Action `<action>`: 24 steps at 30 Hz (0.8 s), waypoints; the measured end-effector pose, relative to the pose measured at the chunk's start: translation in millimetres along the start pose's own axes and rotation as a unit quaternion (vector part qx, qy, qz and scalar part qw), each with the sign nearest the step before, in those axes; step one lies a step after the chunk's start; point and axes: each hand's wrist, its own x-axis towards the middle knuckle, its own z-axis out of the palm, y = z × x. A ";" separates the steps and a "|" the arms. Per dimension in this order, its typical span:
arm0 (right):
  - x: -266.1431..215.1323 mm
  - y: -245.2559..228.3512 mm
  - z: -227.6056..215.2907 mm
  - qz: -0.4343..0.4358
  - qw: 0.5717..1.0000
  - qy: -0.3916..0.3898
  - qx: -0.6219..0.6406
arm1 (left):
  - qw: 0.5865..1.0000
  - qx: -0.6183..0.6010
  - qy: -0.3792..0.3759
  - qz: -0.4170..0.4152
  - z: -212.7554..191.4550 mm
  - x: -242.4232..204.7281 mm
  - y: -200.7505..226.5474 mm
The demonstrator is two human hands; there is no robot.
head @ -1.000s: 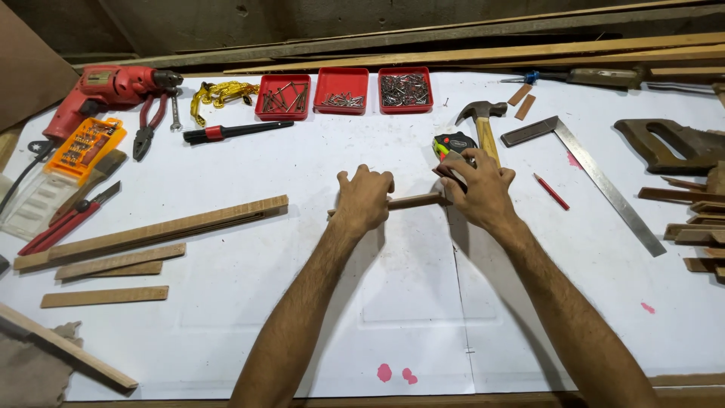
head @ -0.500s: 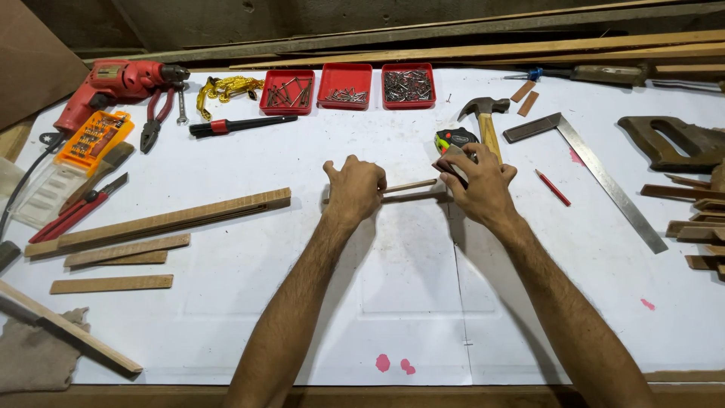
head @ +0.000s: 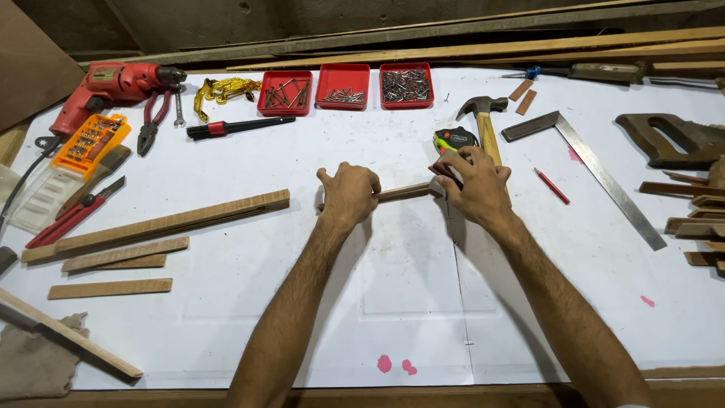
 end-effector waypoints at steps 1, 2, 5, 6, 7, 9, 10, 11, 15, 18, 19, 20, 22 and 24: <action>-1.2 -4.5 -4.3 0.001 1.000 0.000 0.000 | 1.000 0.000 0.000 0.001 -3.3 -1.1 -2.4; -1.4 -9.3 -8.7 0.038 0.999 -0.017 0.005 | 0.999 -0.038 -0.008 -0.011 -7.7 -1.4 -5.2; -1.6 -15.0 -12.3 0.097 0.994 -0.059 -0.002 | 0.991 -0.129 0.001 -0.026 -11.7 1.2 -18.9; -1.1 -16.4 -11.6 0.117 0.989 -0.086 -0.014 | 0.982 -0.182 0.019 -0.033 -12.0 2.0 -25.2; -1.2 -20.2 -12.5 0.116 0.990 -0.084 -0.014 | 0.983 -0.181 0.020 -0.032 -5.1 5.8 -31.4; -0.5 -28.8 -14.0 0.100 0.991 -0.092 -0.016 | 0.960 -0.280 0.021 -0.017 7.8 12.9 -45.1; 1.0 -26.0 -7.4 0.098 0.991 -0.090 -0.015 | 0.960 -0.279 0.023 -0.017 -2.1 5.5 -37.5; 2.5 -23.2 -0.7 0.080 0.993 -0.079 -0.018 | 0.947 -0.317 -0.003 -0.050 -11.8 -2.0 -30.0; 4.0 -21.1 11.1 0.034 0.996 -0.077 -0.031 | 0.876 -0.476 -0.055 -0.060 5.0 -3.9 -30.7; 3.1 -26.2 5.6 0.019 0.996 -0.071 -0.045 | 0.859 -0.505 -0.073 -0.044 14.0 -3.2 -27.9; -0.9 -29.6 -1.3 0.019 0.996 -0.070 -0.045 | 0.859 -0.504 -0.072 -0.043 12.3 -4.3 -25.7; -5.1 -32.1 -8.7 -0.008 1.000 -0.016 -0.021 | 0.862 -0.498 -0.079 -0.043 11.0 -4.5 -22.5; -10.7 -29.2 -15.8 -0.033 0.999 0.039 0.002 | 0.865 -0.492 -0.088 -0.042 4.9 -7.3 -12.9; -13.7 -18.2 -15.9 -0.110 0.986 0.123 -0.013 | 0.887 -0.445 -0.113 -0.060 -4.8 -12.3 0.3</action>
